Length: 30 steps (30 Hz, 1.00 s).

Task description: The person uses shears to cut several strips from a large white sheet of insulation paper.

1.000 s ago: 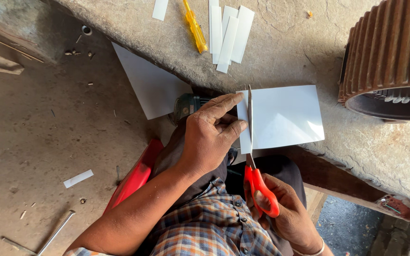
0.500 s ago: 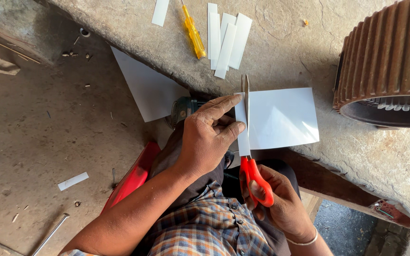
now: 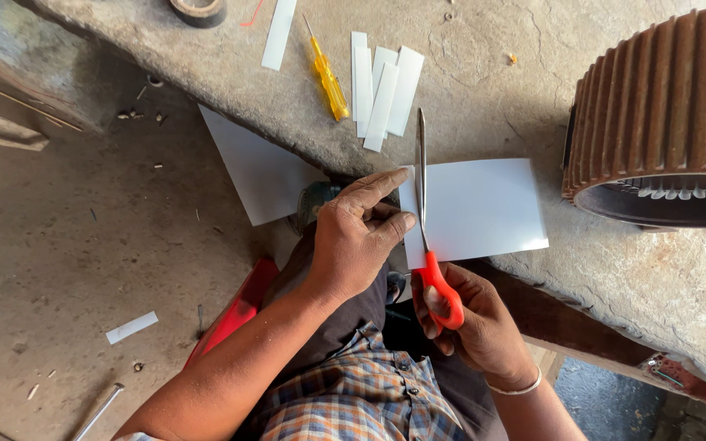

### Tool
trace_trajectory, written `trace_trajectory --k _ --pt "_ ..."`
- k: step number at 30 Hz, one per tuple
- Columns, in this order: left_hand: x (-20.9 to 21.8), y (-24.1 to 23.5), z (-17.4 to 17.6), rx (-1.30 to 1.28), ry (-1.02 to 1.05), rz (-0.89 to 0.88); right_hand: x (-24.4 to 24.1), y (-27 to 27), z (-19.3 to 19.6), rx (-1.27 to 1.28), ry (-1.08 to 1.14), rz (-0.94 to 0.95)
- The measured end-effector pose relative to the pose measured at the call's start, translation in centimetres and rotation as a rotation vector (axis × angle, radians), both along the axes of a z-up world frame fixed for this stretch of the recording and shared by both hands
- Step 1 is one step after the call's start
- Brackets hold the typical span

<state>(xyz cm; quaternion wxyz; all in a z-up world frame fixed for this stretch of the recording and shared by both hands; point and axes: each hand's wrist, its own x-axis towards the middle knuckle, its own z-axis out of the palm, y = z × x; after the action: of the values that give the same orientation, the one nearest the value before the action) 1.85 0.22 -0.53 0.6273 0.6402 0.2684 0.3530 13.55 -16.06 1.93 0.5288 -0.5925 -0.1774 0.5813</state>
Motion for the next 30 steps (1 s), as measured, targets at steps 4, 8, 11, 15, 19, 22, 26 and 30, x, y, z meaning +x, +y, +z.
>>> trace_trajectory --k 4,8,11,15,19,22,26,30 --pt "0.4 1.3 0.5 0.144 0.051 0.040 0.7 -0.6 0.6 0.082 0.044 -0.021" --pt "1.8 5.2 1.5 0.378 0.002 0.206 1.9 -3.1 1.3 0.112 0.035 -0.039" --pt "1.0 5.5 1.8 0.783 0.110 0.419 2.5 -5.9 1.2 0.037 0.009 -0.076" --pt "-1.0 0.2 -0.3 0.384 0.197 0.143 2.4 -11.6 -0.5 -0.025 0.059 -0.119" --pt "0.0 -3.8 -3.5 -0.045 -0.071 0.019 2.4 -16.5 -3.6 -0.075 0.034 0.092" --pt "1.7 -4.6 -4.1 -0.154 -0.240 0.051 1.5 -18.1 -5.2 -0.289 0.077 0.036" --pt "1.5 -4.8 -3.0 -0.138 -0.224 0.015 0.8 -18.6 -5.3 -0.293 0.104 0.089" --pt "0.2 -4.3 -1.6 -0.187 -0.042 -0.026 0.2 -18.5 -5.1 -0.310 0.106 0.117"
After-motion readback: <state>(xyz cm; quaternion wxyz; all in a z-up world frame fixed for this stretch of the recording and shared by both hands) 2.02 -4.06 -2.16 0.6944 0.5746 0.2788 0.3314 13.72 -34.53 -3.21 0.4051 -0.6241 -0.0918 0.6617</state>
